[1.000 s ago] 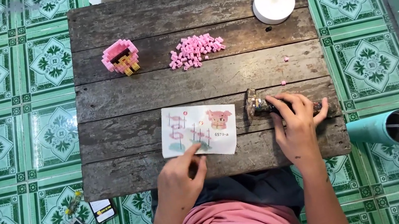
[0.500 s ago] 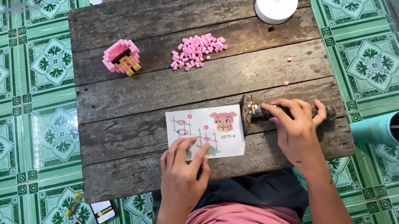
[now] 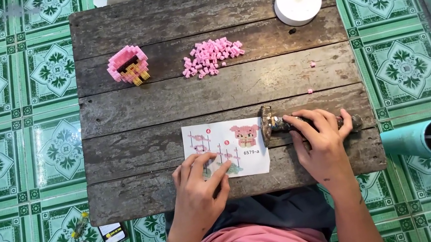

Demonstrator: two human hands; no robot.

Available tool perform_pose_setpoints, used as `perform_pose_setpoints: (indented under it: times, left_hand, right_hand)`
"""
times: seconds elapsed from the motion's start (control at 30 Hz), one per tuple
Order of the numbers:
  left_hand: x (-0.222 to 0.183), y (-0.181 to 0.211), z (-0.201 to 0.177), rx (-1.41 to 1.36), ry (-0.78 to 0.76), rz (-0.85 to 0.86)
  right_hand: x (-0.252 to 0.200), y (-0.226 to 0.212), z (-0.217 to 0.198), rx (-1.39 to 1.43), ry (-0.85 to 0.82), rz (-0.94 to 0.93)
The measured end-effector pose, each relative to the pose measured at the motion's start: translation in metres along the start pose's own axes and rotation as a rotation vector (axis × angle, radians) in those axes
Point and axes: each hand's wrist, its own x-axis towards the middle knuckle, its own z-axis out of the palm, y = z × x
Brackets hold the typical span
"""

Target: Assembling a small 3D character figure using tiny pink interlocking plastic blocks on a wooden table.

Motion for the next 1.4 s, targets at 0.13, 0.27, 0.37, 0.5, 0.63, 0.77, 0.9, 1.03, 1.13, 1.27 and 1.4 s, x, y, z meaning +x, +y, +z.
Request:
perform_pose_setpoints:
  times: [0.13,0.27,0.37,0.5,0.63,0.77,0.9,1.03,1.13,1.27,1.4]
  left_hand:
    - [0.019,-0.024,-0.003,-0.033,-0.017,-0.01]
    - [0.064,-0.063,0.0,0.083,0.1,0.157]
    - [0.113,-0.076,-0.001,0.102,0.066,0.193]
    - [0.167,-0.091,0.014,0.176,0.009,0.226]
    - [0.186,-0.104,0.047,0.348,0.069,0.263]
    - [0.187,-0.104,0.052,0.392,0.083,0.257]
    - [0.184,-0.115,0.054,0.356,0.062,0.267]
    - [0.186,-0.115,0.051,0.36,0.077,0.288]
    - [0.185,-0.116,0.051,0.346,0.114,0.307]
    - [0.18,-0.126,0.064,0.394,0.154,0.469]
    - [0.181,-0.115,0.059,0.396,0.185,0.577]
  right_hand:
    - [-0.002,0.013,0.007,-0.018,-0.017,-0.004]
    - [0.021,0.025,0.007,-0.072,-0.055,-0.133]
    - [0.061,0.012,0.009,-0.003,-0.056,-0.207]
    - [0.111,-0.006,0.04,0.093,-0.134,-0.226]
    - [0.143,0.005,0.098,-0.01,-0.192,-0.21]
    - [0.165,0.004,0.127,-0.184,-0.292,-0.132]
    - [0.172,-0.004,0.132,-0.262,-0.346,-0.117]
    - [0.172,0.001,0.127,-0.209,-0.349,-0.111]
    - [0.17,-0.003,0.101,-0.077,-0.311,-0.115]
    - [0.16,0.001,0.075,0.193,-0.245,-0.167]
    - [0.16,0.003,0.069,0.303,-0.193,-0.162]
